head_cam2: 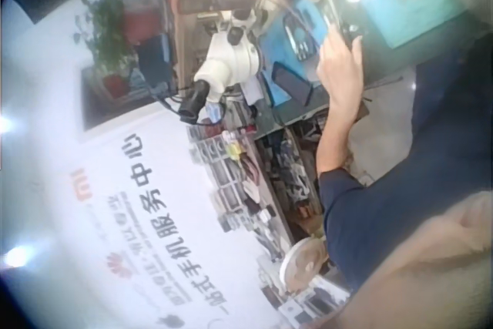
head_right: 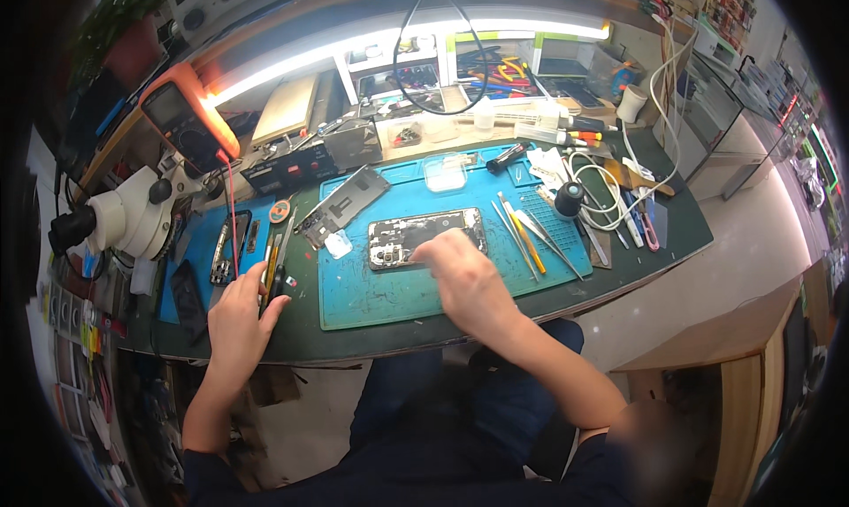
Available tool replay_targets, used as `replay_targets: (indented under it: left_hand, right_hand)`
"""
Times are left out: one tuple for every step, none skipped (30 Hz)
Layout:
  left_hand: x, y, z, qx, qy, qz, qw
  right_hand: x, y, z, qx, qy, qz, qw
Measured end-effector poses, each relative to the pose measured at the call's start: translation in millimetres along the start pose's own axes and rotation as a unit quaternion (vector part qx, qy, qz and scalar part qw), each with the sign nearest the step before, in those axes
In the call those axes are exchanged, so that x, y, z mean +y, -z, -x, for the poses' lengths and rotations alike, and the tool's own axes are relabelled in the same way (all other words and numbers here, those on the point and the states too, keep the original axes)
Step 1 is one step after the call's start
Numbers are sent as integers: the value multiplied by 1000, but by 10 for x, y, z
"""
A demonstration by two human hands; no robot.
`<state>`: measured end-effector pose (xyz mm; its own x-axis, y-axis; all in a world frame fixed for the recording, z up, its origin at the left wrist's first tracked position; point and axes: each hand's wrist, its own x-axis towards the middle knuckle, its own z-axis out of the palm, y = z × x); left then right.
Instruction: The person disassembles a smartphone on a workbench, using a screwdriver and tweezers to remove screws and separate internal components. They handle the phone's back cover, battery, and circuit boards while working at a cluttered repair station.
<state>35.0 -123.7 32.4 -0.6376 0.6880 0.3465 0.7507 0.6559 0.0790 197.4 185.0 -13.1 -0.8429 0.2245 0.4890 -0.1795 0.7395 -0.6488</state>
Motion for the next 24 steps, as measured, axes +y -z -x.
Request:
replay_targets:
  left_hand:
    - [74,8,-21,18,-3,12,1000]
    - [148,-15,-56,26,-24,28,999]
    - [246,-52,-120,35,-45,46,997]
    - [334,-81,-176,43,-63,62,995]
    - [404,-146,-261,40,-81,83,992]
    - [489,-222,-370,25,-103,101,989]
    - [554,-268,-458,11,-121,114,986]
    - [603,-313,-552,-4,-139,127,982]
    - [650,-412,-677,-12,-175,148,973]
    - [668,-452,-780,-20,-206,163,965]
    - [672,-493,-869,-29,-237,177,955]
    - [672,-547,-944,-46,-251,184,949]
    - [667,-601,-1010,-63,-265,191,943]
    - [660,-638,-1074,-80,-278,197,937]
    - [647,-667,-1140,-97,-293,196,931]
    - [628,-682,-1175,-107,-294,197,929]
    - [607,-693,-1199,-118,-295,198,927]
    - [605,-710,-1210,-129,-296,199,925]
    - [629,-709,-1215,-127,-298,190,927]
    - [663,-693,-1217,-125,-301,181,928]
    - [680,-674,-1202,-122,-302,171,930]
    - [667,-713,-1191,-99,-312,170,930]
    - [640,-787,-1183,-75,-323,169,928]
    - [631,-830,-1183,-52,-333,168,926]
  right_hand:
    - [10,79,8,10,-20,-23,999]
    - [46,120,22,25,-28,-37,999]
    - [78,178,39,40,-37,-48,997]
    - [103,213,52,54,-44,-62,996]
    - [127,236,65,66,-49,-59,995]
    - [166,273,86,72,-56,-65,994]
    - [203,274,101,75,-61,-76,992]
    - [224,283,113,79,-65,-88,991]
    - [243,311,135,80,-82,-94,989]
    - [225,319,137,78,-96,-107,987]
    - [221,325,138,77,-109,-120,984]
    - [234,344,147,77,-109,-127,983]
    - [253,365,155,76,-108,-133,982]
    - [272,387,160,75,-107,-141,981]
    - [288,413,171,67,-105,-147,981]
    - [296,445,180,59,-103,-153,981]
    - [304,466,181,51,-101,-159,981]
    - [314,477,181,57,-106,-164,979]
    - [323,484,174,62,-110,-169,978]
    - [332,487,165,67,-115,-173,976]
    - [338,487,149,66,-117,-179,975]
    - [344,486,129,65,-120,-184,973]
    - [346,484,104,64,-122,-189,972]
    - [334,495,63,60,-120,-191,973]
